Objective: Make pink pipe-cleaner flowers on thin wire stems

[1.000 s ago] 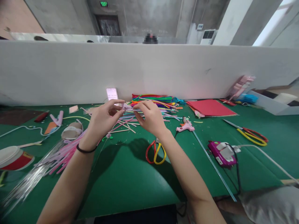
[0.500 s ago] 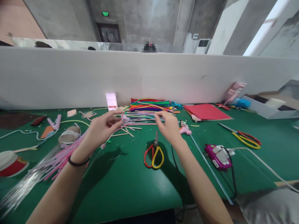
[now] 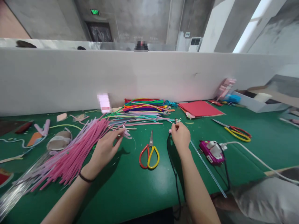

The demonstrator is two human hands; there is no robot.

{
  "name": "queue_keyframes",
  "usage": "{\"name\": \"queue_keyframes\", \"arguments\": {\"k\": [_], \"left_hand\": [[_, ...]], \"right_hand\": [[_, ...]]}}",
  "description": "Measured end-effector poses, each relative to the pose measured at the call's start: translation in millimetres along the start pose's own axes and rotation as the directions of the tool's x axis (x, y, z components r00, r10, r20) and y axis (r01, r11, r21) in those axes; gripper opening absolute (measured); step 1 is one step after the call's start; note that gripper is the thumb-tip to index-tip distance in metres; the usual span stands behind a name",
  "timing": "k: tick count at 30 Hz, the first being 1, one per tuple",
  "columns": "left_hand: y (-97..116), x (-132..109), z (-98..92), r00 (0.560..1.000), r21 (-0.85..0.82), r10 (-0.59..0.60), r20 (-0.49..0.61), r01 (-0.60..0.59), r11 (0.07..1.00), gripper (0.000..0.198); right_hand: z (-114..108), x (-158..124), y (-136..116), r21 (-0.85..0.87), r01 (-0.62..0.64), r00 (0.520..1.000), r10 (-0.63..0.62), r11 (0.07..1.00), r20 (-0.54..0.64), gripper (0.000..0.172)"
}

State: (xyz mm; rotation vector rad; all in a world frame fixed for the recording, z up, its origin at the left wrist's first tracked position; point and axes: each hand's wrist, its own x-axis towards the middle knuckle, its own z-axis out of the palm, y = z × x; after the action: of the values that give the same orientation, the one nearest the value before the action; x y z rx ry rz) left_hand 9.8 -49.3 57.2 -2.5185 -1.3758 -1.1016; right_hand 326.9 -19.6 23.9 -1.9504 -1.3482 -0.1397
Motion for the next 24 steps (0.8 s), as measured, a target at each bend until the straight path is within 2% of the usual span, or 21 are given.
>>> {"name": "queue_keyframes", "arguments": {"k": [2, 6, 11, 15, 17, 20, 24], "left_hand": [[-0.6, -4.7, 7.3, 1.000, 0.011, 0.008, 0.013, -0.008, 1.000, 0.030], [-0.2, -12.1, 16.7, 0.998, 0.062, -0.011, 0.055, 0.007, 0.998, 0.026], [1.7, -15.6, 20.5, 0.997, 0.177, -0.046, 0.069, 0.034, 0.984, 0.022], [1.6, -17.1, 22.5, 0.993, 0.228, -0.070, 0.100, 0.046, 0.972, 0.024], [0.9, -18.5, 24.3, 0.989, 0.241, -0.082, 0.126, 0.050, 0.969, 0.026], [0.2, -20.7, 28.7, 0.971, 0.262, -0.096, 0.218, 0.036, 0.964, 0.028], [0.2, -22.3, 36.8, 0.910, 0.261, -0.105, 0.400, -0.004, 0.965, 0.029]], "right_hand": [[-3.2, 5.1, 11.8, -0.078, -0.059, 0.998, 0.059, 0.995, 0.003, 0.027], [-1.9, 10.1, 32.9, -0.203, -0.134, 0.983, 0.157, 0.970, 0.099, 0.037], [15.1, 7.6, 29.9, -0.271, -0.135, 0.935, 0.213, 0.953, 0.283, 0.057], [29.5, 7.8, 17.2, -0.351, -0.174, 0.945, 0.256, 0.920, 0.205, 0.064], [31.2, 10.1, 15.2, -0.372, -0.216, 0.931, 0.306, 0.903, 0.201, 0.068], [26.6, 13.0, 17.6, -0.378, -0.239, 0.900, 0.350, 0.895, 0.260, 0.068], [17.9, 13.7, 20.6, -0.427, -0.290, 0.844, 0.439, 0.857, 0.307, 0.058]]}}
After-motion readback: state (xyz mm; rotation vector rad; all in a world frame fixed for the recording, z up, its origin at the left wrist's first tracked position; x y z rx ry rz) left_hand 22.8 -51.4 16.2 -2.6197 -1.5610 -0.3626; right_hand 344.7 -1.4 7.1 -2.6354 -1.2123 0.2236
